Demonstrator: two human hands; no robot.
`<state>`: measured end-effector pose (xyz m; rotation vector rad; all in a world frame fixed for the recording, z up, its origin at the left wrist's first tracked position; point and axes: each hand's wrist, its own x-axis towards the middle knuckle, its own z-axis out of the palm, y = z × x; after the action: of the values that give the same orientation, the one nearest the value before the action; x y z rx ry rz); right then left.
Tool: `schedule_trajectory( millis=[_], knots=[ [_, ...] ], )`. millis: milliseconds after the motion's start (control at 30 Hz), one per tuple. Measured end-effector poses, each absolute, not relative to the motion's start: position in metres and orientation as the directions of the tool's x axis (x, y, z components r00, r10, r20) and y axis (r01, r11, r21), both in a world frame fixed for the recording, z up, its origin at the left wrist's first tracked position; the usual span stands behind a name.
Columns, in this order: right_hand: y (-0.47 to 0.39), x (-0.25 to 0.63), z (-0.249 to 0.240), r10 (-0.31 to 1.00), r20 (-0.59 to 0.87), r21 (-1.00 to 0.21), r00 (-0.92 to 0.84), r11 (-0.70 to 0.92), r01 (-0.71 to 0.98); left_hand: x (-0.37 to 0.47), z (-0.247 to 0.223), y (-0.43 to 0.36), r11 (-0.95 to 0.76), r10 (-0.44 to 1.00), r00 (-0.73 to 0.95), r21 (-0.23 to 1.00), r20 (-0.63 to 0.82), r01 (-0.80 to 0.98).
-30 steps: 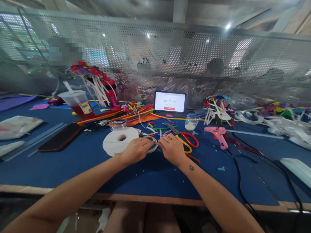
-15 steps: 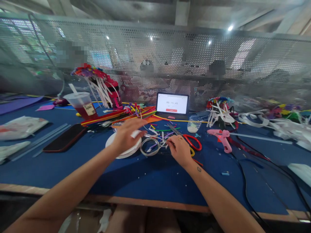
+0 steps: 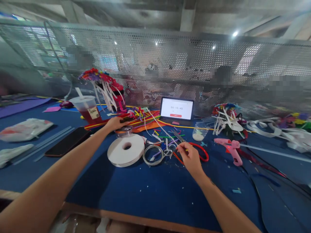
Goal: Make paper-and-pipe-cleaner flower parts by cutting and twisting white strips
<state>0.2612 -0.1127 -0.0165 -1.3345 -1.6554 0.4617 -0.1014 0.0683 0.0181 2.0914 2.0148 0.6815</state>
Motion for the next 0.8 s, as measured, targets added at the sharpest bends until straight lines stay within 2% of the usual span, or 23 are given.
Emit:
schedule_trajectory(
  millis=[233, 400, 700, 733, 800],
  knots=[
    [-0.112, 0.263, -0.017, 0.916, 0.400, -0.771, 0.030, 0.319, 0.551, -0.101, 0.010, 0.075, -0.057, 0.994, -0.008, 0.589, 0.108, 0.806],
    [-0.112, 0.263, -0.017, 0.924, 0.381, -0.774, 0.036, 0.297, 0.559, -0.105, 0.012, 0.078, -0.059, 0.994, -0.015, 0.656, 0.106, 0.752],
    [-0.113, 0.263, -0.015, 0.906, 0.421, -0.750, 0.045, 0.320, 0.579, -0.109, 0.046, 0.072, -0.193, 0.920, -0.126, 0.708, 0.372, 0.680],
    [-0.113, 0.263, -0.015, 0.905, 0.423, -0.749, 0.049, 0.318, 0.581, -0.106, 0.052, 0.069, -0.225, 0.902, -0.143, 0.726, 0.407, 0.649],
    [-0.113, 0.264, -0.015, 0.902, 0.428, -0.746, 0.054, 0.319, 0.584, -0.100, 0.063, 0.063, -0.349, 0.859, -0.187, 0.813, 0.476, 0.466]
  ],
)
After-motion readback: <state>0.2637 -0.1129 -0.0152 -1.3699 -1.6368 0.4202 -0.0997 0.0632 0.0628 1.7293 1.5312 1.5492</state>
